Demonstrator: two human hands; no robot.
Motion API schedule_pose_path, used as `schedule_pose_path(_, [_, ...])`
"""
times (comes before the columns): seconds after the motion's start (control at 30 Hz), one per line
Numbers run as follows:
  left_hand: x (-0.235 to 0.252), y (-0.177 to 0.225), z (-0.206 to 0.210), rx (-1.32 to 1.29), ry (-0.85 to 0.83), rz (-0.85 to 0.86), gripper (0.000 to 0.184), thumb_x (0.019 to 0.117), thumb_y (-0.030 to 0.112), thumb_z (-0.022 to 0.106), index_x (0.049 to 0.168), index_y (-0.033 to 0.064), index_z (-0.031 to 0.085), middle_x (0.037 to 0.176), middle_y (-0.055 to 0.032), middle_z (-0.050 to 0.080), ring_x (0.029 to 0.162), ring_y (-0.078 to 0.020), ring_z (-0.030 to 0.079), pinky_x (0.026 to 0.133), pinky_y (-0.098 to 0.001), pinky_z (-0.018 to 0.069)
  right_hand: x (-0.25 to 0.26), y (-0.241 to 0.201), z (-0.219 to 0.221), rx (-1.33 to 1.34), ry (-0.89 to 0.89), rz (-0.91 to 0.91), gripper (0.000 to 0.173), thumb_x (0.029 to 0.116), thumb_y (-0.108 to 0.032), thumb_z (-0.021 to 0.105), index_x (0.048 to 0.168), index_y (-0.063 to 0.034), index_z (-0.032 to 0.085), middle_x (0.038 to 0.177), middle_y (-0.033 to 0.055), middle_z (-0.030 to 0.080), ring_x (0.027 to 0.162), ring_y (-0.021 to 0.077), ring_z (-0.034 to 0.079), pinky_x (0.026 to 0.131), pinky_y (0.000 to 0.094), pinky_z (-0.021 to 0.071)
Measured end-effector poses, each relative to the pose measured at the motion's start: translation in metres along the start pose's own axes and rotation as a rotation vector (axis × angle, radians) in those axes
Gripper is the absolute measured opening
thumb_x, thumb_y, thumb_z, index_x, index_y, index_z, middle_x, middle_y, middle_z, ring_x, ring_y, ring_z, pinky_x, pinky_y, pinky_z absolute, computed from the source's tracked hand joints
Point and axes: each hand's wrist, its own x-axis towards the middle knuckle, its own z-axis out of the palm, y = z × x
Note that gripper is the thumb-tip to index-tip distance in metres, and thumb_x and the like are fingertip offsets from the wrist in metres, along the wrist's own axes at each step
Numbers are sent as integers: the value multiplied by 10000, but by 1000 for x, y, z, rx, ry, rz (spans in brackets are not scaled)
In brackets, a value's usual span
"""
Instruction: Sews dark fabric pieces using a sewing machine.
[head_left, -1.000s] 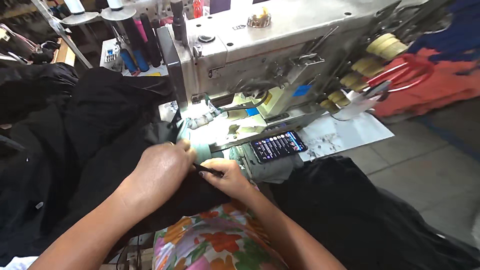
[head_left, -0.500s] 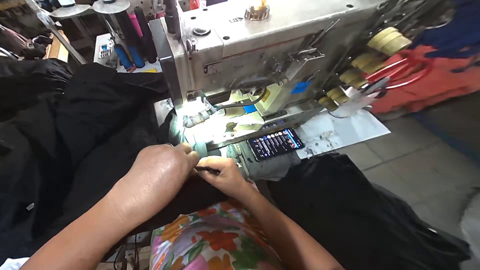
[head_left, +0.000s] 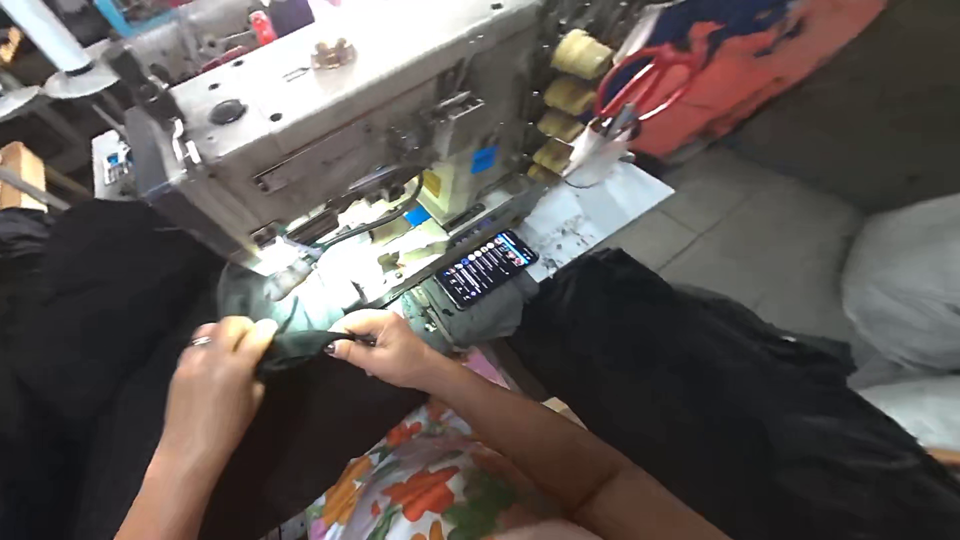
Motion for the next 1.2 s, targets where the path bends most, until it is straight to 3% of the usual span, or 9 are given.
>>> schedule_pose_path(0.2, [-7,-1,6,57,-5,22,416,700,-59,684,1110,9,699,1038,-280,649,971,-541,632,726,-666,513,-1,10,4,-68,5,-11,210,991,-165,648,967,15,753,925,94,717,835,67,646,770,232,527])
schedule_pose_path(0.33, [-12,2,-8,-65,-106,115,483,940,542,566,1100,112,718,1033,-150,681,1004,-407,640,802,-583,515,-5,22,-8,-147,-30,-41,197,988,-138,636,992,17,758,988,121,735,942,116,679,865,273,537])
schedule_pose_path(0.47, [-4,17,-46,-136,11,190,359,1064,394,486,1017,106,695,894,-112,673,903,-301,626,843,-490,452,-1,9,-1,-227,-22,-165,182,975,-119,664,1096,-15,751,1049,120,748,991,160,711,913,328,570])
schedule_pose_path(0.63, [2,34,-64,-274,57,275,331,1067,418,505,1020,136,671,855,-68,643,879,-223,607,886,-427,434,-2,-26,5,-116,-93,-381,120,926,-61,706,977,38,751,908,141,731,864,168,694,792,296,565])
schedule_pose_path(0.73, [1,34,-42,-250,-16,203,500,920,642,628,1154,204,683,1085,-96,669,1099,-313,617,998,-568,445,-12,-29,0,-162,-126,-328,141,935,-111,716,938,26,750,862,122,704,827,143,665,760,263,550])
schedule_pose_path(0.8, [-3,23,-9,-145,-108,127,501,803,394,783,1241,172,686,1332,-182,628,1332,-480,505,1062,-719,390,-26,-27,-5,-156,-133,-235,202,962,-164,703,891,23,727,884,103,691,827,93,637,743,215,531])
schedule_pose_path(0.87, [-11,12,15,-76,-42,88,330,808,40,736,1129,112,718,1205,-199,665,1229,-476,583,937,-660,505,-38,-18,-8,-71,-126,-168,225,972,-175,703,873,26,719,953,92,705,896,66,648,789,204,544])
schedule_pose_path(0.93, [-13,11,16,-32,76,105,236,857,-7,661,1054,105,728,1043,-176,653,1074,-422,631,825,-568,553,-46,-10,-5,39,-103,-148,174,963,-129,710,910,34,738,1027,93,720,981,73,668,862,219,567])
schedule_pose_path(1.2, [6,5,18,97,96,63,249,841,-79,661,1022,76,731,1013,-191,645,1065,-426,626,801,-561,529,-26,9,-3,-62,-25,-55,160,955,-143,711,968,10,756,1007,69,736,943,57,680,859,231,576])
